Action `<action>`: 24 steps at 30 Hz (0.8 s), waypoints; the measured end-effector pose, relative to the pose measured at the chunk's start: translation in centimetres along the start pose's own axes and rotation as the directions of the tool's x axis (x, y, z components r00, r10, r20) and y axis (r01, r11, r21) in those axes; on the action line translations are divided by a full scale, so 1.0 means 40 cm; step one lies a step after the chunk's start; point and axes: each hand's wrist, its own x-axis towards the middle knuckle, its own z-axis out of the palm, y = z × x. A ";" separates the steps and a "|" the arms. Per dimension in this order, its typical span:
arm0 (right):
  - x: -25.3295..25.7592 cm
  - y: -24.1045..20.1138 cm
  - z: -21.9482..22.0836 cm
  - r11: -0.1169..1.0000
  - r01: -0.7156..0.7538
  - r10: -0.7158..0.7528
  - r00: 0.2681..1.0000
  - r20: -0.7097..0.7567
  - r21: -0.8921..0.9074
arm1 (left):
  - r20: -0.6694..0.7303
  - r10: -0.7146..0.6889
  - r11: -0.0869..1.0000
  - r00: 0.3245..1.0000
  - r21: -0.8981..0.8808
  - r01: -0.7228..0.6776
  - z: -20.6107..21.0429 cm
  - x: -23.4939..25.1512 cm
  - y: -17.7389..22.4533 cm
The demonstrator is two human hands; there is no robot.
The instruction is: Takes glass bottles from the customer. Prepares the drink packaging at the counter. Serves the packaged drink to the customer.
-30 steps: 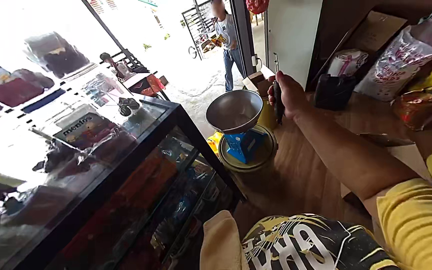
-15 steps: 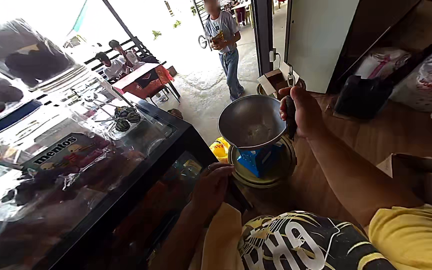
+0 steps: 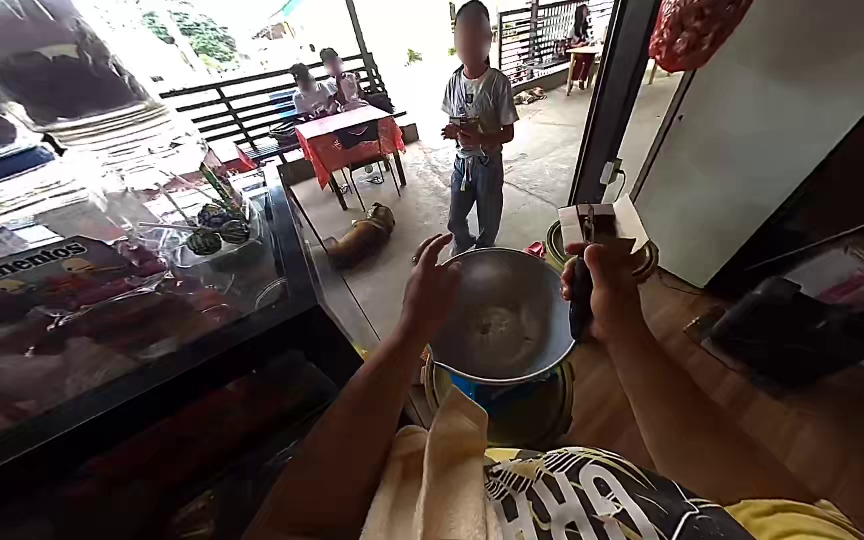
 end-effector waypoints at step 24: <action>-0.075 -0.003 -0.183 0.992 0.118 -0.113 0.990 0.081 -0.051 | -0.355 -0.299 0.910 0.886 0.175 0.377 0.093 0.489 -0.106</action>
